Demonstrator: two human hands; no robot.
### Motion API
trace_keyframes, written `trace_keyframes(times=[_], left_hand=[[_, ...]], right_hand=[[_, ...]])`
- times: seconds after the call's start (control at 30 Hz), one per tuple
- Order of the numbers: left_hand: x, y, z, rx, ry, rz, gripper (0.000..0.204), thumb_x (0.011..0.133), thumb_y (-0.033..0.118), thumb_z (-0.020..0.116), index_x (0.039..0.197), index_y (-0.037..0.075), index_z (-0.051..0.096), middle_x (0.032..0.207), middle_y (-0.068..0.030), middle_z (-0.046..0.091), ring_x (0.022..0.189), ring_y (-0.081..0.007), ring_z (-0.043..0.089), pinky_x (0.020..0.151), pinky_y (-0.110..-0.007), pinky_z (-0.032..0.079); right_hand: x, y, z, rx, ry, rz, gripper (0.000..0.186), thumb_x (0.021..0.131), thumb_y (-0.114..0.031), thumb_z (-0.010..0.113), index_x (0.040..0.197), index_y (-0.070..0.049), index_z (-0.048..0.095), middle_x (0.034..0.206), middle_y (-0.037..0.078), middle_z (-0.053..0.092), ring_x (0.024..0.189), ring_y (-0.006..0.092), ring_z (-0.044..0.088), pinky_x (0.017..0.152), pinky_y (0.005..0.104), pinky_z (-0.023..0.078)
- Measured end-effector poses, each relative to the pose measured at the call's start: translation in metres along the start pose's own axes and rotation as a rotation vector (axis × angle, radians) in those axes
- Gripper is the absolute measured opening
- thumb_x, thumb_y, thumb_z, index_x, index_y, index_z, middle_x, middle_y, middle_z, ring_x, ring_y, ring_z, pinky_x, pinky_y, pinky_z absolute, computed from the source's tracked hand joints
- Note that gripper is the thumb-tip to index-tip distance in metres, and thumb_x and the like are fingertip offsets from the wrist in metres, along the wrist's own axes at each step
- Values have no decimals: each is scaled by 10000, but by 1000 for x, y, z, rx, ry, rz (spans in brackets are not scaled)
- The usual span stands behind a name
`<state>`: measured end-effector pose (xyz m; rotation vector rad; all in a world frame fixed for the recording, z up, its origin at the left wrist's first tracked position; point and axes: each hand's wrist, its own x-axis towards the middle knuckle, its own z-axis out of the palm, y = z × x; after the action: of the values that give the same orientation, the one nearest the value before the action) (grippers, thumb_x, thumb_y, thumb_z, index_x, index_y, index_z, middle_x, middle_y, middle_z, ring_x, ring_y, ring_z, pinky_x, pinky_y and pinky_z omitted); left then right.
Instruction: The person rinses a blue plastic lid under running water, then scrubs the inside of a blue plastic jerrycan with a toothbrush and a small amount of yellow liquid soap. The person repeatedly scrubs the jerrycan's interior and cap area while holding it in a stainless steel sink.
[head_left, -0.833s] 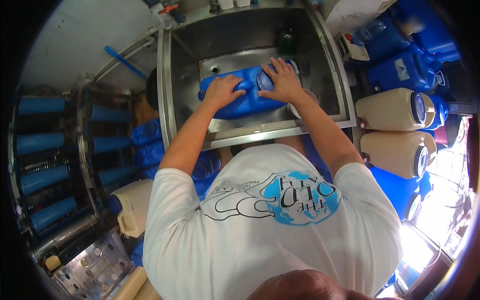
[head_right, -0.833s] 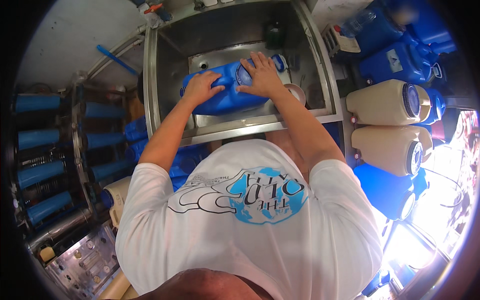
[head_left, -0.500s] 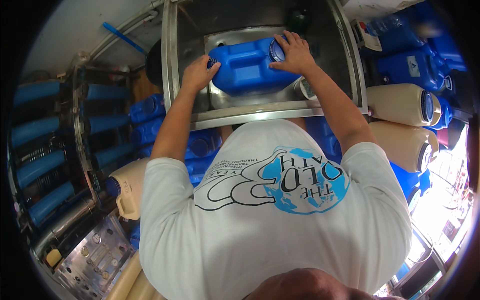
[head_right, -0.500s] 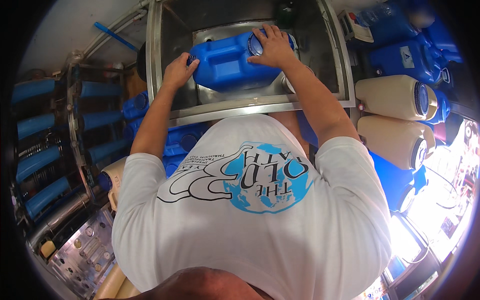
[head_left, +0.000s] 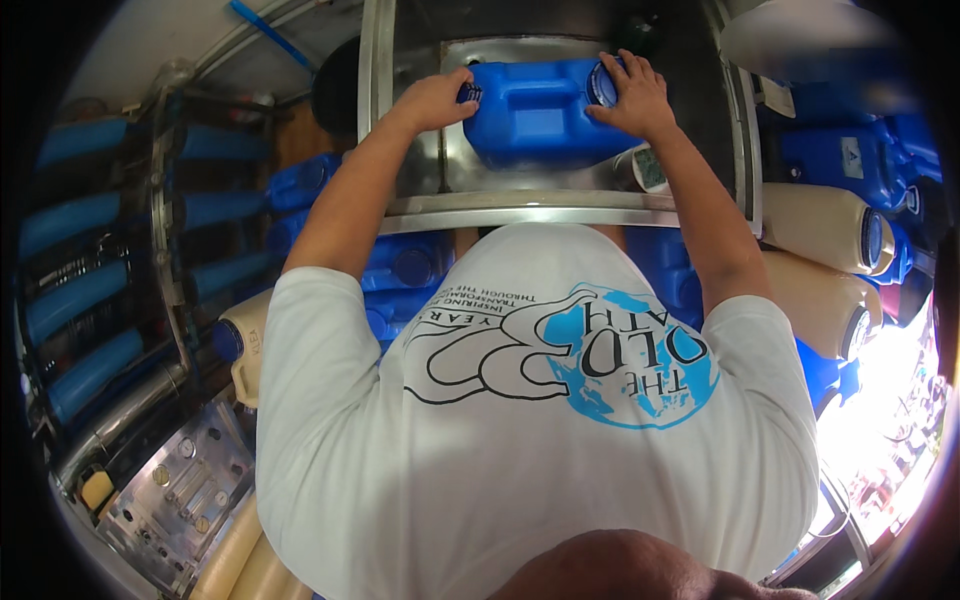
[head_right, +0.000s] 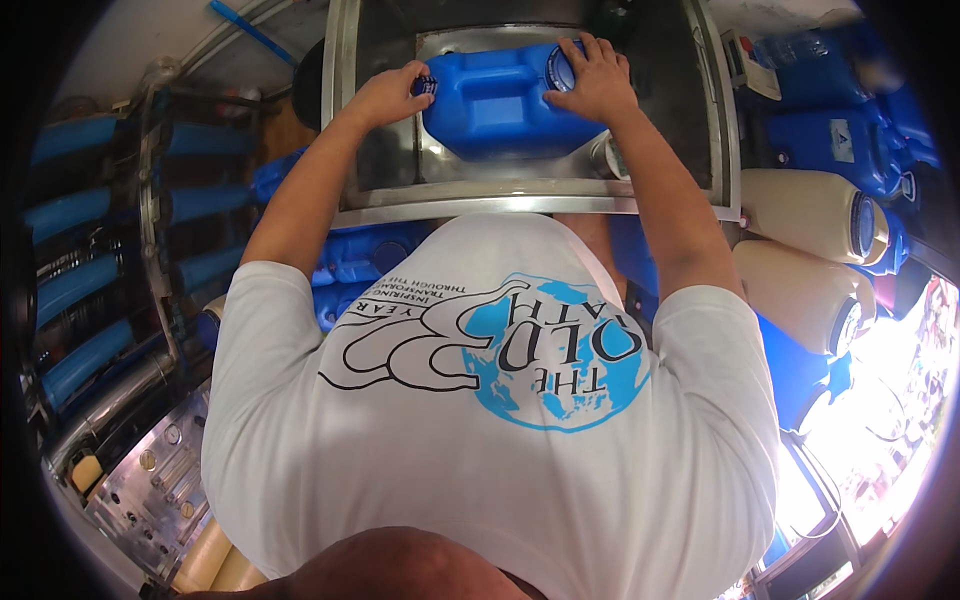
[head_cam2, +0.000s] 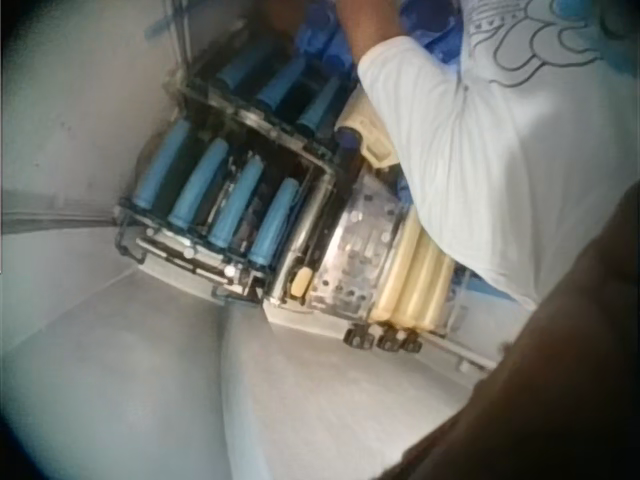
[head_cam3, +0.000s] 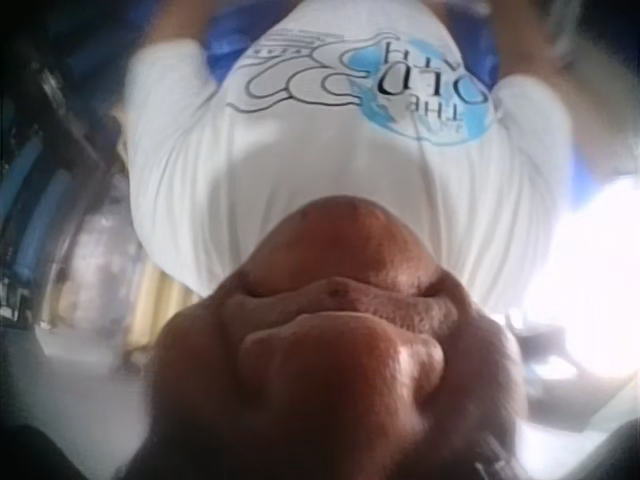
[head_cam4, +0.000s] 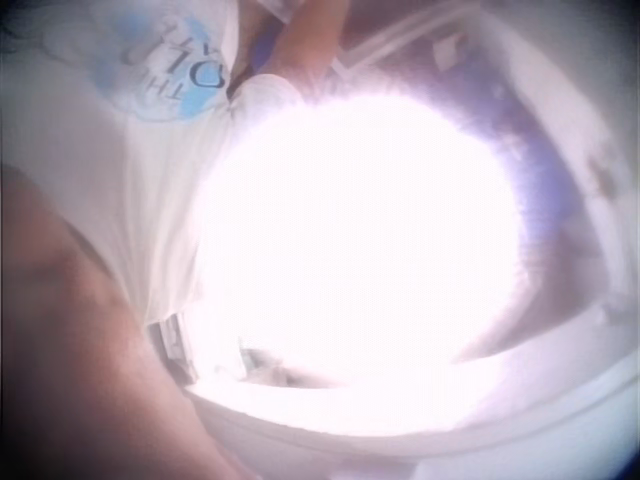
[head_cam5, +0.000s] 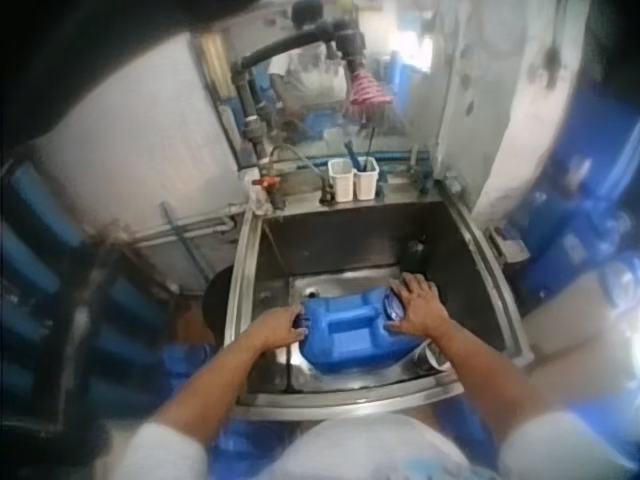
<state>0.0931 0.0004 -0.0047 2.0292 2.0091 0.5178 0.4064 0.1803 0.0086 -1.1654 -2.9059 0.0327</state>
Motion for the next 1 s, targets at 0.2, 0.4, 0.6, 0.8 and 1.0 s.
trace_keyframes(times=[0.2,0.4,0.6,0.8,1.0], left_hand=[[25,9,-16,-274,-554,-692,562,898,530,659,1134,20,644,848,-150,708,785,-290,699,752,-406,542],[1,-2,-1,-128,-94,-218,579,889,555,663,1092,13,671,820,-146,709,750,-281,698,725,-388,544],[-10,14,4,-171,75,-117,535,898,533,649,1098,39,689,805,-118,705,720,-263,695,738,-381,543],[14,14,-13,-121,-306,-586,588,893,606,615,1047,46,707,797,-114,709,693,-246,700,745,-392,553],[17,-2,-6,-258,-484,-717,766,879,744,507,1184,55,647,938,-158,733,883,-331,717,808,-417,548]], right_hand=[[-2,3,4,-6,31,-10,959,730,-620,724,1543,-261,363,1582,148,333,1466,358,298,1178,530,264],[-1,2,5,-1,29,-8,975,720,-593,748,1550,-275,349,1586,151,331,1465,369,301,1174,537,268],[-1,6,9,-21,44,-12,976,724,-629,727,1548,-265,354,1586,150,330,1461,375,305,1170,546,270],[-1,7,12,-11,54,-17,979,727,-651,715,1549,-260,356,1586,148,331,1460,374,310,1167,552,270],[-3,2,8,-18,41,-17,985,723,-626,738,1554,-273,345,1590,149,328,1464,381,302,1163,554,277]])
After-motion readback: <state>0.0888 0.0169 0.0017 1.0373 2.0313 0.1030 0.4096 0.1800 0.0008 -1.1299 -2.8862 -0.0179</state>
